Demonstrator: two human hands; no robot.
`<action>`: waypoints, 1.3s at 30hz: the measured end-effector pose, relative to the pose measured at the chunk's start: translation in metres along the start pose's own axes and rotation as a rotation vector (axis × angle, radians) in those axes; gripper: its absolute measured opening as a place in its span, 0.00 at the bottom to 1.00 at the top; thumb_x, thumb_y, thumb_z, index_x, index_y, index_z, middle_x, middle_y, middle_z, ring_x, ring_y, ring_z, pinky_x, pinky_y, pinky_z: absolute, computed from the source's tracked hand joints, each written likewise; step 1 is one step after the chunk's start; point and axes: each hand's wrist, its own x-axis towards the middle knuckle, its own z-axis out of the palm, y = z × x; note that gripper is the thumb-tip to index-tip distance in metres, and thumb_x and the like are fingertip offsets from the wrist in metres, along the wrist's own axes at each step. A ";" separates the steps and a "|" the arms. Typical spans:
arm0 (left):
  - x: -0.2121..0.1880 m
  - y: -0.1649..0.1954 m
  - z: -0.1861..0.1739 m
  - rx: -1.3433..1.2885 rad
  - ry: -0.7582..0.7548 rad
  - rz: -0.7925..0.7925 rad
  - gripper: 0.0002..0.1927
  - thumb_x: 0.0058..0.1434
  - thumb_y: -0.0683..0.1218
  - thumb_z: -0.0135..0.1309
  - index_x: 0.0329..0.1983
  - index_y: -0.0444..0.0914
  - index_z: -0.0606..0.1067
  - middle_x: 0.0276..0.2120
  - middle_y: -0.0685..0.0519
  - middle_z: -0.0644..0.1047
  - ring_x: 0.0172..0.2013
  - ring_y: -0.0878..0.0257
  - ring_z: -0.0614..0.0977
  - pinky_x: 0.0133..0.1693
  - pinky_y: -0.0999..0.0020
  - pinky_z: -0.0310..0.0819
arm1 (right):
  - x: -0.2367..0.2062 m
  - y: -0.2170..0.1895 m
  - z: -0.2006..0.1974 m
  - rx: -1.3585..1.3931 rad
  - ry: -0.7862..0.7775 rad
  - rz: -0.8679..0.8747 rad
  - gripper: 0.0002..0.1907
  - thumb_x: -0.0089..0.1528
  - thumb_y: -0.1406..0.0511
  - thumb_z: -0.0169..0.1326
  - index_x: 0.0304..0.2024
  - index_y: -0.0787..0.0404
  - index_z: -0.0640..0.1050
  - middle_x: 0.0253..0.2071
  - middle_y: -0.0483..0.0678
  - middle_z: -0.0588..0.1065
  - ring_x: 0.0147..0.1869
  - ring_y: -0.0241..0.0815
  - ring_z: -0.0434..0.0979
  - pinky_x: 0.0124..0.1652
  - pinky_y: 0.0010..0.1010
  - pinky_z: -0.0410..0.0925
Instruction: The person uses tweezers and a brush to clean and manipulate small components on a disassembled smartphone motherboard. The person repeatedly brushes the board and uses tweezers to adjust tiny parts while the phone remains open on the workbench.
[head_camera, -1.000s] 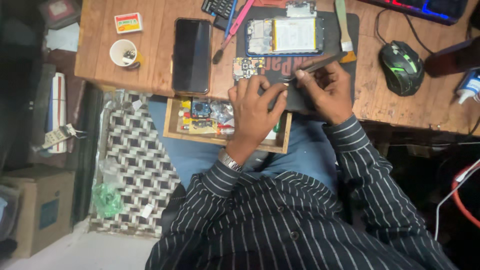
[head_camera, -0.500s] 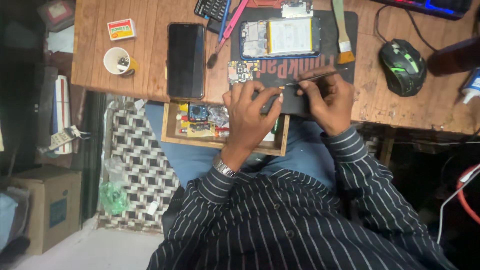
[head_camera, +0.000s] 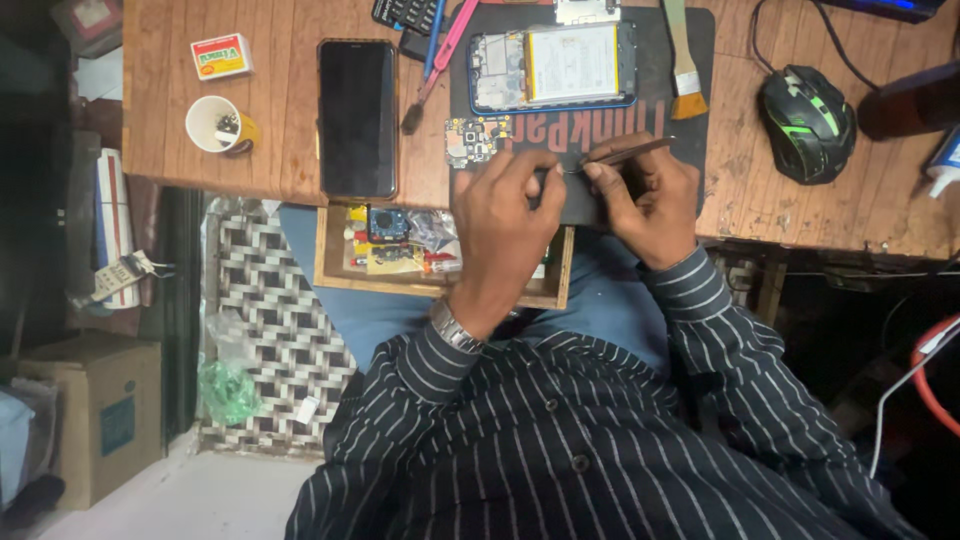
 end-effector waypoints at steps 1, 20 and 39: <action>0.002 0.001 0.001 -0.017 -0.027 -0.027 0.03 0.60 0.45 0.60 0.36 0.42 0.80 0.25 0.57 0.75 0.26 0.59 0.77 0.36 0.60 0.63 | 0.000 0.000 0.000 -0.005 0.000 -0.002 0.04 0.69 0.75 0.59 0.45 0.70 0.77 0.40 0.50 0.79 0.39 0.33 0.79 0.41 0.24 0.73; 0.014 0.000 -0.001 -0.032 -0.162 -0.253 0.06 0.57 0.49 0.60 0.35 0.45 0.81 0.21 0.55 0.78 0.25 0.55 0.82 0.29 0.59 0.73 | 0.002 0.002 0.000 -0.043 0.005 -0.007 0.04 0.68 0.75 0.59 0.45 0.69 0.79 0.41 0.50 0.80 0.40 0.34 0.80 0.40 0.25 0.72; 0.013 -0.002 -0.001 -0.039 -0.169 -0.245 0.05 0.58 0.49 0.59 0.36 0.45 0.80 0.23 0.55 0.78 0.26 0.55 0.82 0.29 0.59 0.72 | 0.002 0.003 -0.001 -0.053 -0.004 -0.009 0.05 0.68 0.74 0.60 0.46 0.70 0.78 0.43 0.50 0.80 0.43 0.35 0.80 0.44 0.25 0.73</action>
